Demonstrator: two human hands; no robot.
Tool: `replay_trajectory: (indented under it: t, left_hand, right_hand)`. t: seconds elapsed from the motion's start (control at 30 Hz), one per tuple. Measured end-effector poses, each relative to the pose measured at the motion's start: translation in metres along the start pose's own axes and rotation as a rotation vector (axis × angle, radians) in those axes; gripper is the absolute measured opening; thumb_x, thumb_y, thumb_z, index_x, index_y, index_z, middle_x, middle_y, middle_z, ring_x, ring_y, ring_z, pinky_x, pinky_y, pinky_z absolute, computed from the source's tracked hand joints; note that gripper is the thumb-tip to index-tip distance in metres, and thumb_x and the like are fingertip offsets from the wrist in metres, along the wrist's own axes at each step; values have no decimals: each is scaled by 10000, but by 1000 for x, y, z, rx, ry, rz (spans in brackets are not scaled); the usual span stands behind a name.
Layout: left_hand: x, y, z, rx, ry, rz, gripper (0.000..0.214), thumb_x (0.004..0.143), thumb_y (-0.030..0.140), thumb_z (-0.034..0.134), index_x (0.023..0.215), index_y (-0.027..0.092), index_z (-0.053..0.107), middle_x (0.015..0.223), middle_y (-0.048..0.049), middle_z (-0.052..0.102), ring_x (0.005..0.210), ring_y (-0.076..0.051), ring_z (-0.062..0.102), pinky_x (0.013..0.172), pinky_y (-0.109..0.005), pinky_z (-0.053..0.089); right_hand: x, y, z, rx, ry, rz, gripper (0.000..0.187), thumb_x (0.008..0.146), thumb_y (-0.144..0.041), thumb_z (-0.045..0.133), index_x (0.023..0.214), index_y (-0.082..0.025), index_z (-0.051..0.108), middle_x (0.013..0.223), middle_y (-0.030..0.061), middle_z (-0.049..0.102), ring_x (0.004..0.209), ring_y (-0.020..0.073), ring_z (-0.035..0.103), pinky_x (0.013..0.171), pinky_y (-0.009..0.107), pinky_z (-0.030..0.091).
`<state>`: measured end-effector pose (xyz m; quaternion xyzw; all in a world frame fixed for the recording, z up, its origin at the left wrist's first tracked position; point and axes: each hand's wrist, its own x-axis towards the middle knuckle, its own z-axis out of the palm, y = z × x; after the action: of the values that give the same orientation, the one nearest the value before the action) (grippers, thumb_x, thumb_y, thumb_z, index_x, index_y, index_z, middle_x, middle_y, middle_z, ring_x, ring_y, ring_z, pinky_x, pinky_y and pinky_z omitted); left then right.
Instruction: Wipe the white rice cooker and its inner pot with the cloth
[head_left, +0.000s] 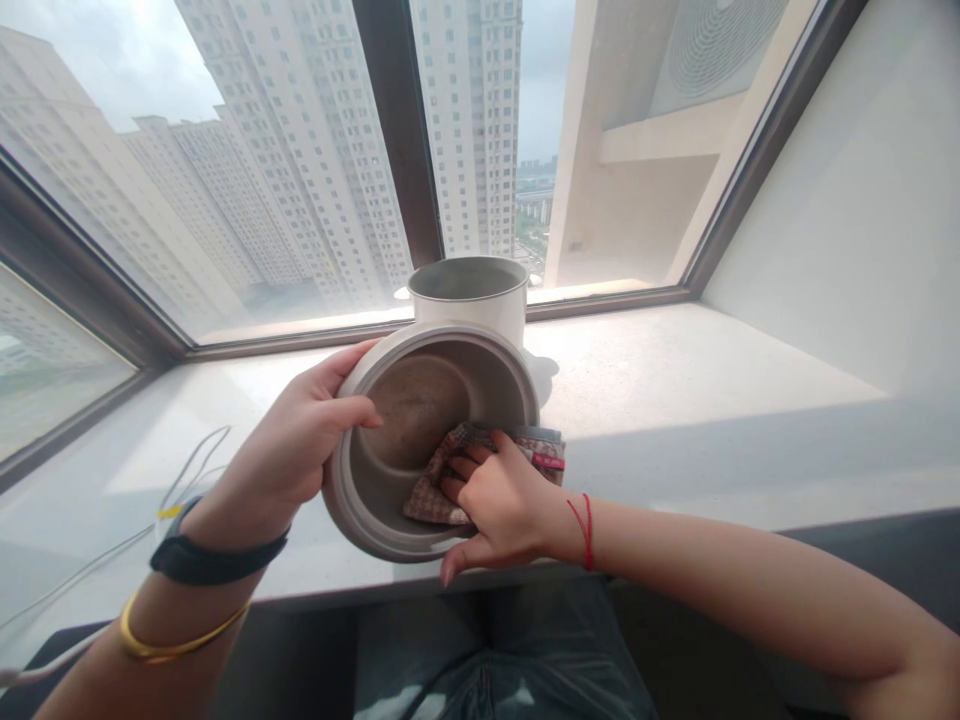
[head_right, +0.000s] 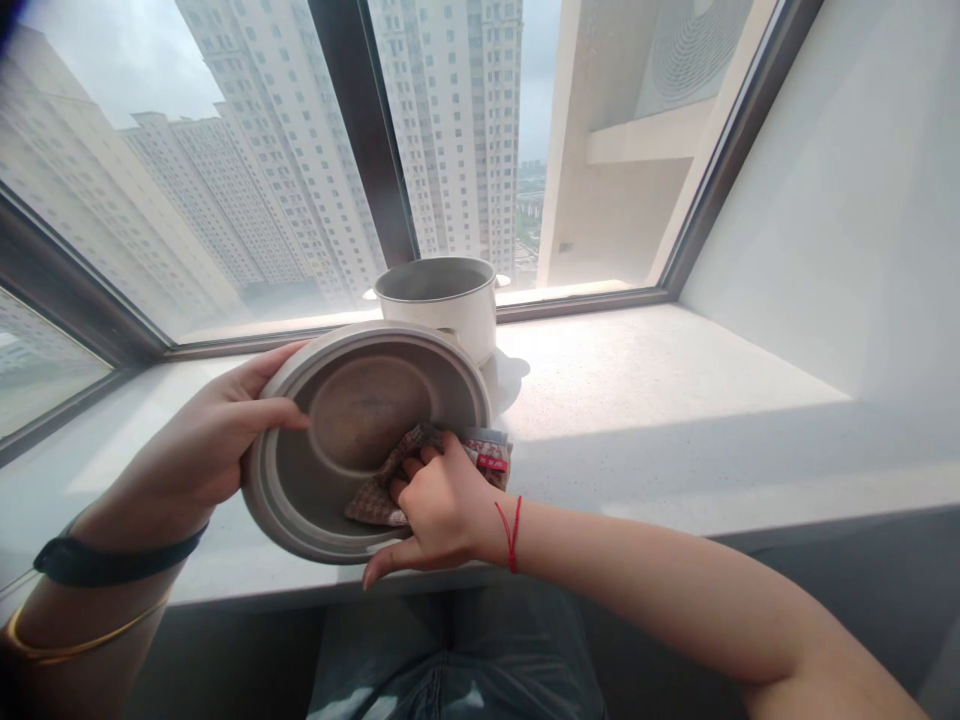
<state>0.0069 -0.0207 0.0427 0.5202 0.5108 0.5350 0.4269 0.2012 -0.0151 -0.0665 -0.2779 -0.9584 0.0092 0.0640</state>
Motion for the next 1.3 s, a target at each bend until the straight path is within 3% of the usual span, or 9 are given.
replay_trajectory:
  t: [0.23,0.4,0.57,0.67,0.77,0.87,1.0,1.13,1.3]
  left_hand:
    - [12,-3,3,-38,-54,-12,629,485,85,714,1105,173,765,1016,-87,758,1104,-409,666,974,-542,560]
    - [30,4,6,-49,-29,-6,669,525,93,784,1184,185,714,1217,-116,711,1182,-378,648,1011,-518,541]
    - [-2,-39,0,-36,440,414,541,832,318,744,1336,248,562,1477,-93,544,1395,-245,478,1182,-422,373]
    - [-53,-96,7,98,762,439,513,856,418,711,1295,218,538,1246,-88,629,1092,-237,639,1021,-423,489]
    - [-91,-143,24,156,533,214,394,870,481,695,1108,198,558,981,-75,668,868,-239,677,767,-373,562]
    - [-101,-160,36,239,466,223,345,911,527,626,910,187,567,773,-45,643,706,-214,655,647,-336,557]
    - [-90,-157,36,296,561,277,383,917,557,610,878,178,575,743,-30,620,682,-191,635,637,-310,552]
    - [-85,-151,30,140,482,213,376,900,548,646,932,182,566,767,-35,656,628,-191,654,572,-307,572]
    - [-79,-134,17,222,427,264,332,887,490,676,936,167,617,751,-42,678,659,-196,672,590,-287,571]
  right_hand:
    - [4,-4,5,5,-7,35,887,788,-885,450,1159,-121,704,1166,215,691,1093,388,588,1032,615,337]
    - [12,-11,5,-39,7,71,519,772,-547,671,1078,-129,689,1037,175,722,949,340,644,948,574,413]
    - [19,-14,1,11,-10,125,471,721,-486,680,1053,-151,684,978,141,732,900,331,667,904,548,441]
    - [21,-16,0,42,18,155,464,719,-504,662,1034,-163,681,978,128,732,885,328,677,895,539,449]
    - [23,-17,0,63,15,175,479,722,-537,639,1032,-174,677,972,121,734,869,321,688,890,522,455]
    - [24,-17,-1,83,10,186,513,719,-539,630,1084,-180,667,1023,118,734,892,318,693,895,505,455]
    - [24,-14,0,99,20,192,511,711,-522,652,1092,-181,664,1040,107,732,901,323,688,878,497,456]
    - [22,-2,9,65,15,184,632,716,-626,691,1146,-164,658,1069,133,721,979,352,665,918,518,425]
    - [11,19,17,28,16,130,690,694,-629,737,1172,-138,650,1145,163,696,1071,376,628,949,533,386]
